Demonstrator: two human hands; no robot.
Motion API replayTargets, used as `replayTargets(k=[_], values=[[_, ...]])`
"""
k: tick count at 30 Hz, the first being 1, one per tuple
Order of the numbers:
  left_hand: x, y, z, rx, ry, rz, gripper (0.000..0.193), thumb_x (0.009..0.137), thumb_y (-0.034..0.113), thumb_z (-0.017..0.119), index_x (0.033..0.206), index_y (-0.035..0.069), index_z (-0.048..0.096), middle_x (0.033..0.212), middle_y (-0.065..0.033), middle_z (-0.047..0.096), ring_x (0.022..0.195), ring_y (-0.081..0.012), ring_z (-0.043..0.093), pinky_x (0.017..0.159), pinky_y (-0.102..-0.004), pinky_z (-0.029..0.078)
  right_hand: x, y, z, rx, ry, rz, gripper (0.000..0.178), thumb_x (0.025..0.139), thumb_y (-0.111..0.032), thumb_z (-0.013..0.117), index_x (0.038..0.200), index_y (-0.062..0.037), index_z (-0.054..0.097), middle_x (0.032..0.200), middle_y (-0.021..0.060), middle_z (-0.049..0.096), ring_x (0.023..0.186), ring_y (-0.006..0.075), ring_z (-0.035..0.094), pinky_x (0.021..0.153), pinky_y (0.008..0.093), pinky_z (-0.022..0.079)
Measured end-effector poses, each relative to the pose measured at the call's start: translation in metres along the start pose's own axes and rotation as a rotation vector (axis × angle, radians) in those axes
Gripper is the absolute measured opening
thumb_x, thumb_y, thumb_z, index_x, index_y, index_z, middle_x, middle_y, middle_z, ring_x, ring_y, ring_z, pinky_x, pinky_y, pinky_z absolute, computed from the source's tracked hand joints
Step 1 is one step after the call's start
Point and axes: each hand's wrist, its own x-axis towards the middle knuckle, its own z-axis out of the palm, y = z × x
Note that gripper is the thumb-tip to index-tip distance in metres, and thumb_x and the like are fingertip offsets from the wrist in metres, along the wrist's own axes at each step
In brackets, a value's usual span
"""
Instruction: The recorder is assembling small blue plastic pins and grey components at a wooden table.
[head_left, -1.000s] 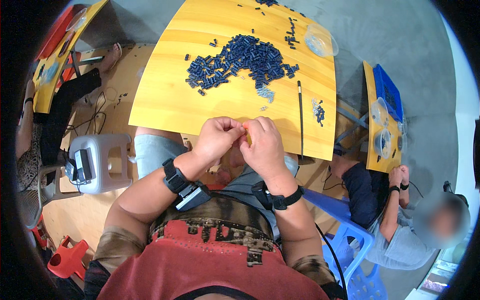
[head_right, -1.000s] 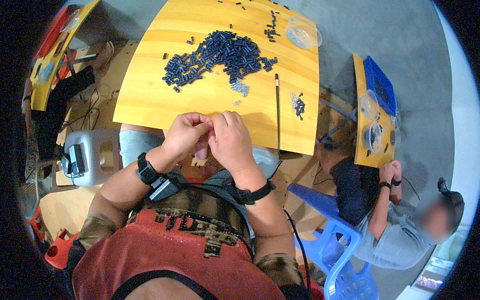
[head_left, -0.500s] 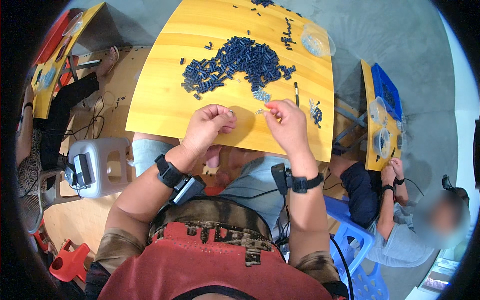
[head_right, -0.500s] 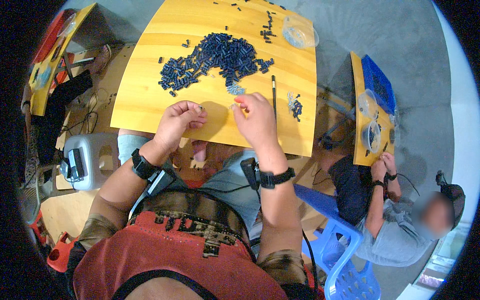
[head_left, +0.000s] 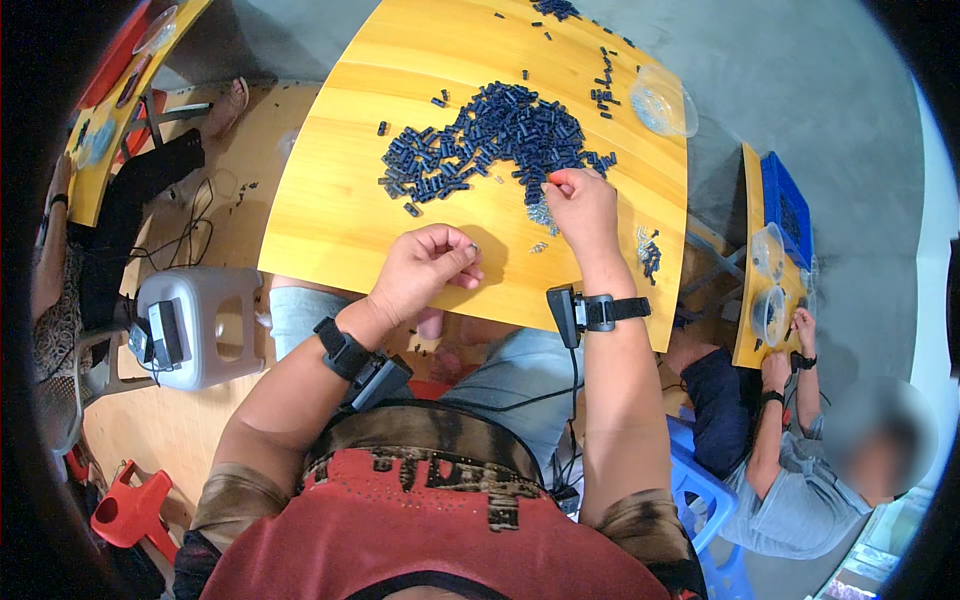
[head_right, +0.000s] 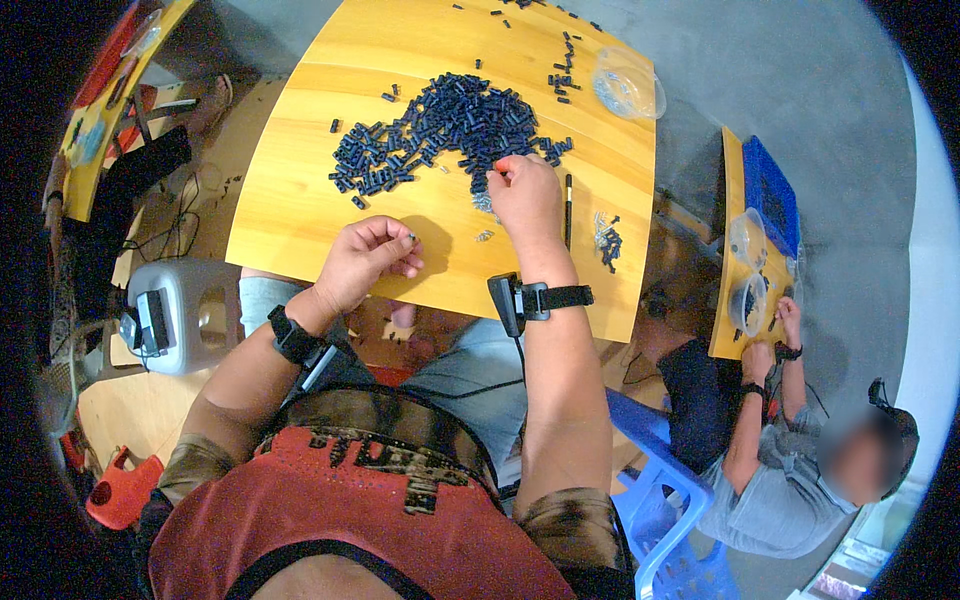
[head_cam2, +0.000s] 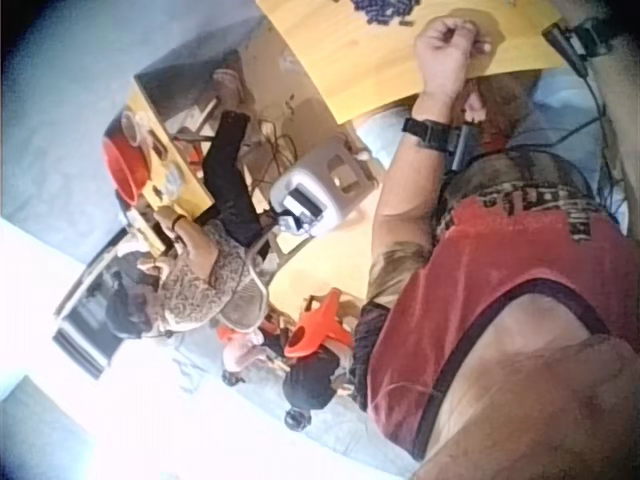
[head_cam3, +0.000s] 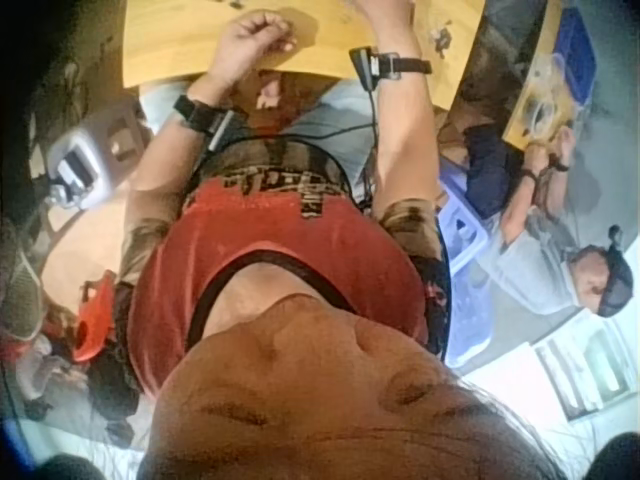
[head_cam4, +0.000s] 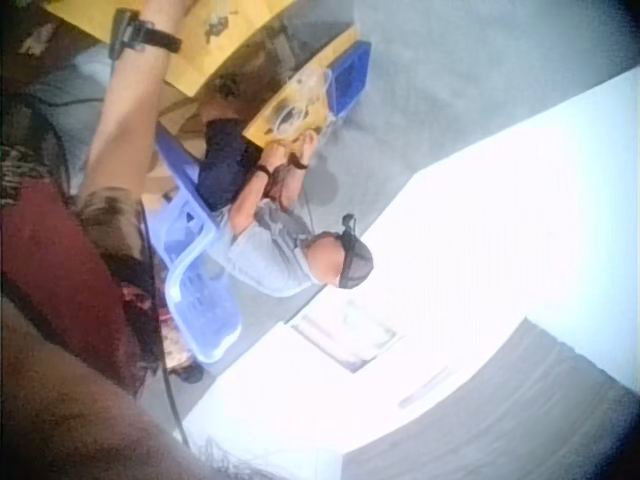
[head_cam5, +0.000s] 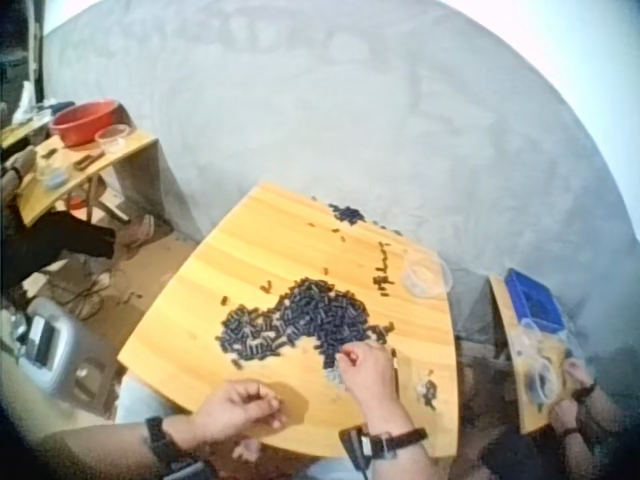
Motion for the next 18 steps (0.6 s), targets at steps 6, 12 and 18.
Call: replayTargets(k=[6,12,18], values=[[-0.001,0.005,-0.001,-0.032,-0.022,-0.009,0.014,0.091,0.011,0.056,0.09,-0.003,0.057,0.084,-0.0075,0.062,0.076,-0.0134,0.063,0.069,-0.0241,0.054,0.005,0.0,0.007,-0.032,-0.023,-0.024,0.017,0.071,-0.013,0.07,0.082,0.0,0.068,0.076,0.0127,0.063,0.066,0.0231,0.061,0.062,0.0301,0.049],[-0.001,0.002,-0.005,-0.017,-0.025,-0.019,0.011,0.091,0.011,0.056,0.094,0.0,0.057,0.087,-0.0077,0.064,0.077,-0.0139,0.063,0.069,-0.0255,0.053,0.006,-0.005,0.006,0.067,-0.05,0.083,0.013,0.072,-0.012,0.069,0.077,-0.0009,0.067,0.076,0.014,0.061,0.067,0.0276,0.06,0.062,0.0342,0.049],[0.0,0.003,-0.003,-0.048,-0.039,-0.028,0.011,0.091,0.01,0.055,0.094,0.0,0.057,0.088,-0.0085,0.063,0.078,-0.0145,0.063,0.069,-0.0256,0.053,-0.006,0.004,-0.006,0.388,0.047,0.186,0.012,0.074,-0.011,0.069,0.074,-0.0006,0.065,0.067,0.0054,0.061,0.057,0.0151,0.056,0.056,0.0272,0.046]])
